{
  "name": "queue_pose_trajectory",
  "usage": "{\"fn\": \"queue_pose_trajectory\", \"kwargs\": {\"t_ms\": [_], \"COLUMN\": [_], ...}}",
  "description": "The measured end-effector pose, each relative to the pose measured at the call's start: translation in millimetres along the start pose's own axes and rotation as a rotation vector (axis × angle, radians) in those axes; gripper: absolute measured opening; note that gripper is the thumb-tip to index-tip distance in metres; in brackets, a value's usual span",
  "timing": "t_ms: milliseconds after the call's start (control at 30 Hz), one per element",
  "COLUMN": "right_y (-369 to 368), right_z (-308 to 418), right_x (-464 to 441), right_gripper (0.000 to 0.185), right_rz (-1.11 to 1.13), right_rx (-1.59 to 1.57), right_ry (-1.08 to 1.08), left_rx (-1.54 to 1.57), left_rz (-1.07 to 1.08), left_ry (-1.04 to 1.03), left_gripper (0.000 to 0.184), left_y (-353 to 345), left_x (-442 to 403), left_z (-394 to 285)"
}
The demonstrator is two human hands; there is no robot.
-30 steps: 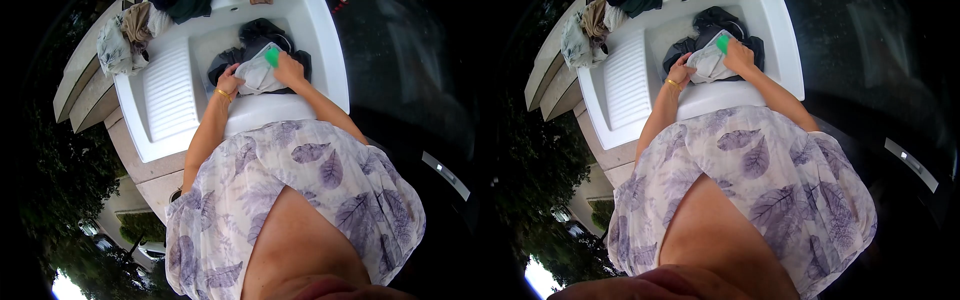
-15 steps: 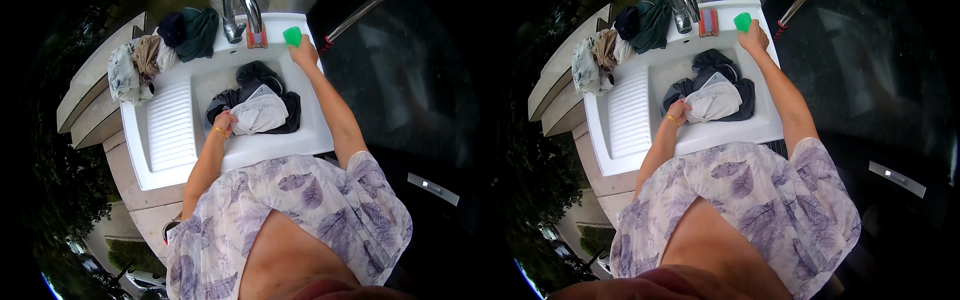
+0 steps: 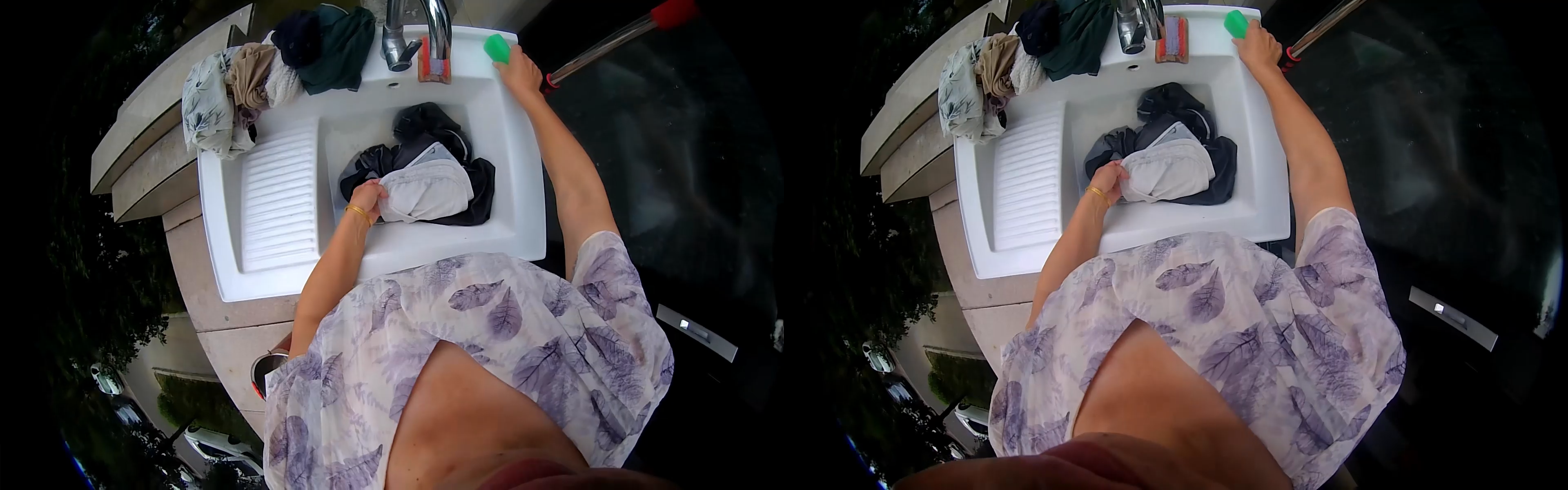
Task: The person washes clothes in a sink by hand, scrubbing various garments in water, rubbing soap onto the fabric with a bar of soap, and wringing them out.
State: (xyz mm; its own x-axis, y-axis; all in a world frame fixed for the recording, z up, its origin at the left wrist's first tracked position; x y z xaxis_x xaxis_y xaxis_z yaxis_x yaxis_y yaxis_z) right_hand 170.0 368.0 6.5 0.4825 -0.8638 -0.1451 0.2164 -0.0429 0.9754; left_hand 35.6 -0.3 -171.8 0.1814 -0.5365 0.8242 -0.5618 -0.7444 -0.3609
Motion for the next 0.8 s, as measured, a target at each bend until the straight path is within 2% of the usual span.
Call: {"fn": "queue_pose_trajectory", "kwargs": {"t_ms": [100, 200, 267, 300, 367, 400, 433, 467, 500, 600, 633, 733, 800], "right_y": [10, 38, 51, 45, -3, -11, -26, -45, -56, -69, -72, -65, -64], "right_z": [4, 30, 49, 60, 69, 79, 81, 75, 69, 61, 62, 71, 80], "right_x": [5, 27, 40, 54, 93, 117, 132, 143, 152, 178, 183, 193, 195], "right_gripper": [0.056, 0.045, 0.041, 0.057, 0.029, 0.023, 0.027, 0.03, 0.039, 0.05, 0.059, 0.061, 0.065], "right_rz": [0.027, -0.273, -0.213, -0.042, -0.128, 0.075, 0.448, 0.574, 0.615, 0.684, 0.665, 0.292, 0.337], "right_rx": [0.108, 0.292, 0.098, 0.138, -0.09, -0.136, -0.189, -0.225, -0.15, -0.073, -0.041, -0.058, -0.111], "right_ry": [0.065, 0.282, 0.117, 0.135, 0.547, 0.491, 0.33, 0.291, 0.296, 0.352, 0.347, 0.481, 0.54], "left_rx": [0.043, 0.079, 0.002, -0.039, -0.135, -0.167, -0.198, -0.231, -0.26, -0.37, -0.421, -0.514, -0.555], "left_rz": [0.063, 0.098, 0.092, 0.085, 0.084, 0.08, 0.075, 0.069, 0.063, 0.038, 0.025, 0.018, 0.016], "left_ry": [0.03, 0.122, 0.104, 0.063, -0.035, -0.044, -0.058, -0.074, -0.084, -0.101, -0.104, -0.114, -0.13], "left_gripper": [0.023, 0.023, 0.028, 0.03, 0.037, 0.04, 0.042, 0.045, 0.048, 0.053, 0.052, 0.053, 0.053], "left_y": [4, 2, -10, -12, -18, -18, -18, -17, -16, -14, -13, -19, -26], "left_x": [-11, -6, 14, 20, 25, 26, 26, 25, 24, 18, 12, 11, 16], "left_z": [5, 1, -9, -8, -12, -10, -10, -12, -12, -11, -10, -11, -14]}}
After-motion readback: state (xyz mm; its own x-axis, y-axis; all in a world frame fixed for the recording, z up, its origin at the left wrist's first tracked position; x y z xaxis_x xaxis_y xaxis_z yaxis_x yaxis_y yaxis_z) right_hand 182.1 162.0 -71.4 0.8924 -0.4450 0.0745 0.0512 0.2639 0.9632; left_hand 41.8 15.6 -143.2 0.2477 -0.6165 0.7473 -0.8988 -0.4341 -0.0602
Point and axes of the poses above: each hand's wrist, its own x-axis away from the middle knuckle, its own y-axis out of the back of the hand, z = x × y, the point moved 4 cm from there along -x, towards the middle knuckle, and after that the axes turned 3 degrees about y, right-handed, at the moved point
